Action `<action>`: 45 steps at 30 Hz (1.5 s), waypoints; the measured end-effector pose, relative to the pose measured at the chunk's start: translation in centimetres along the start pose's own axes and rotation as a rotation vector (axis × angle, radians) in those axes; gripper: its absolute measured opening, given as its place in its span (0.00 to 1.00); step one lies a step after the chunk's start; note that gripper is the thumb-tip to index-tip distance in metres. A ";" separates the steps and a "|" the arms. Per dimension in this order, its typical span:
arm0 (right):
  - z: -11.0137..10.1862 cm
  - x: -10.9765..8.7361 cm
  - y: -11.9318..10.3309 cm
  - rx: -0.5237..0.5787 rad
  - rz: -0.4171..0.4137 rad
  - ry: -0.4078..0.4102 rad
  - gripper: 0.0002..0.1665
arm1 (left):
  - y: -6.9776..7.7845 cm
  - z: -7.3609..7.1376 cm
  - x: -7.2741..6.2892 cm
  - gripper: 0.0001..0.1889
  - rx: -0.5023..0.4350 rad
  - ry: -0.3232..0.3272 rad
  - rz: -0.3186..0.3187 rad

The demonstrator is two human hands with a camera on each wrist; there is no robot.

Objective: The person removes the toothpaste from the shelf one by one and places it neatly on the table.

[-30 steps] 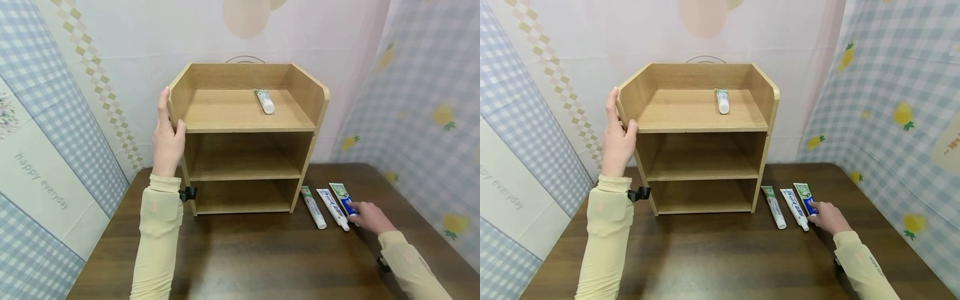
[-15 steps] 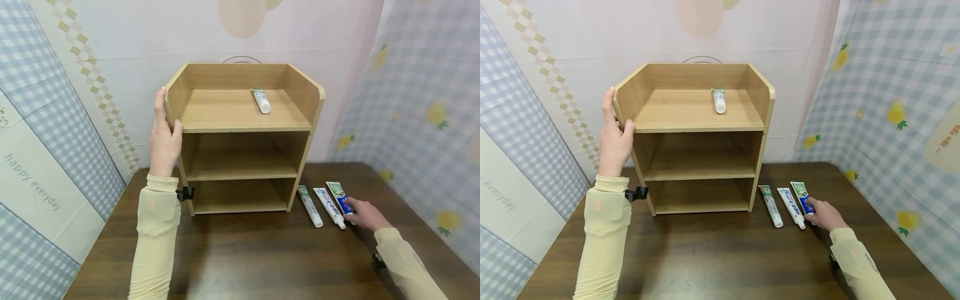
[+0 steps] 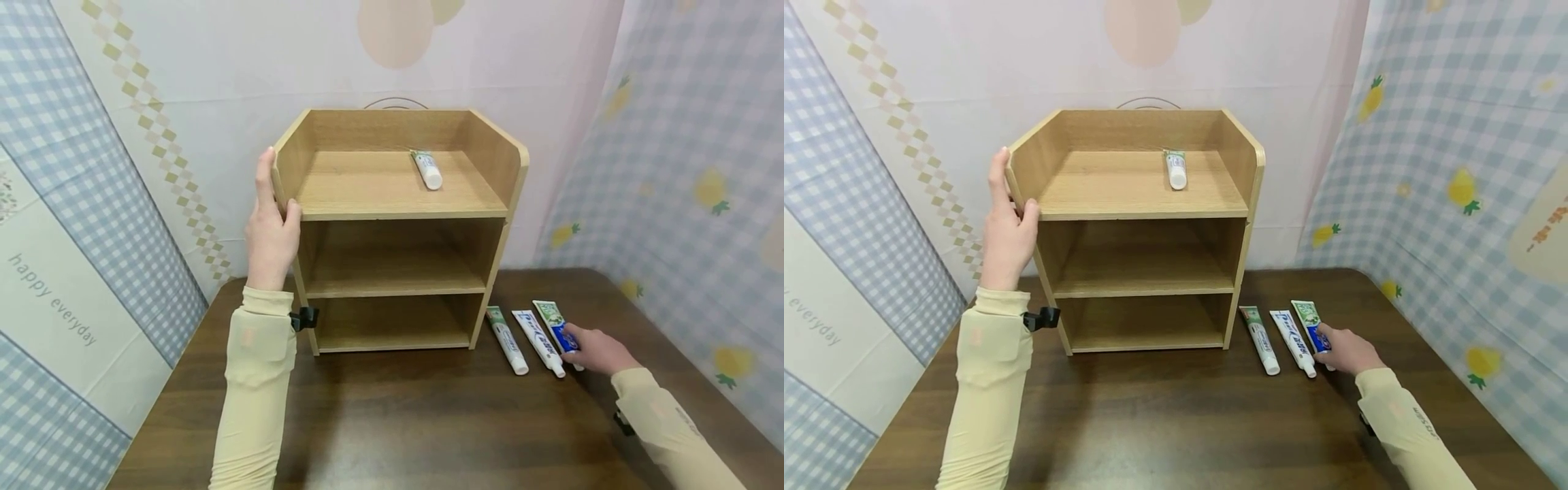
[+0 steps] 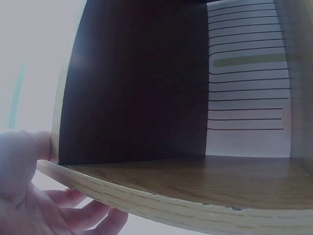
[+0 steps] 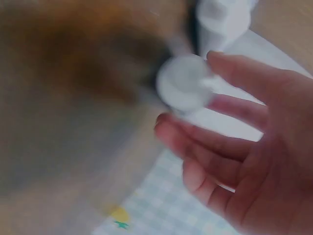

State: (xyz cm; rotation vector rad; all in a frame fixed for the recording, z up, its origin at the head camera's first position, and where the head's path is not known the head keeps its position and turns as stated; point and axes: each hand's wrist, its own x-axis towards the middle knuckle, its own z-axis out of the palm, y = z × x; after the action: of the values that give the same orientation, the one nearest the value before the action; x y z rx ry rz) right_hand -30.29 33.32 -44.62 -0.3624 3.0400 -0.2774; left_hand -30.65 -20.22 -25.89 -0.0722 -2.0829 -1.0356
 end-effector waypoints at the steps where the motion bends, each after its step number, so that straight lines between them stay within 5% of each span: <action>1: -0.3 0.0 -0.1 -0.013 -0.004 -0.005 0.22 | 0.0 0.0 0.0 0.37 0.002 0.000 0.002; 6: -2.6 -0.5 -2.1 -0.088 -0.035 0.056 0.15 | 0.2 -0.1 0.0 0.37 0.011 -0.015 0.003; 18: -8.6 -1.6 -12.8 -0.191 -0.255 0.376 0.10 | 0.0 0.0 -0.1 0.38 0.022 -0.011 0.007; 28: -10.6 -1.1 -16.9 -0.255 -0.433 0.491 0.09 | 0.0 0.0 -0.1 0.38 0.015 -0.007 0.005; 45: -14.9 0.0 -22.8 -0.160 -0.617 0.860 0.09 | 0.0 -0.2 -0.2 0.38 0.021 -0.011 -0.003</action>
State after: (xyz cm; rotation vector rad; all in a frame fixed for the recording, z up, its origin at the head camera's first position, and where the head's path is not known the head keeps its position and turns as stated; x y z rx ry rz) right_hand -26.47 14.08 -25.71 -1.5654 3.6600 -0.2638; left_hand -30.38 -20.30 -25.94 -0.0646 -2.1041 -1.0165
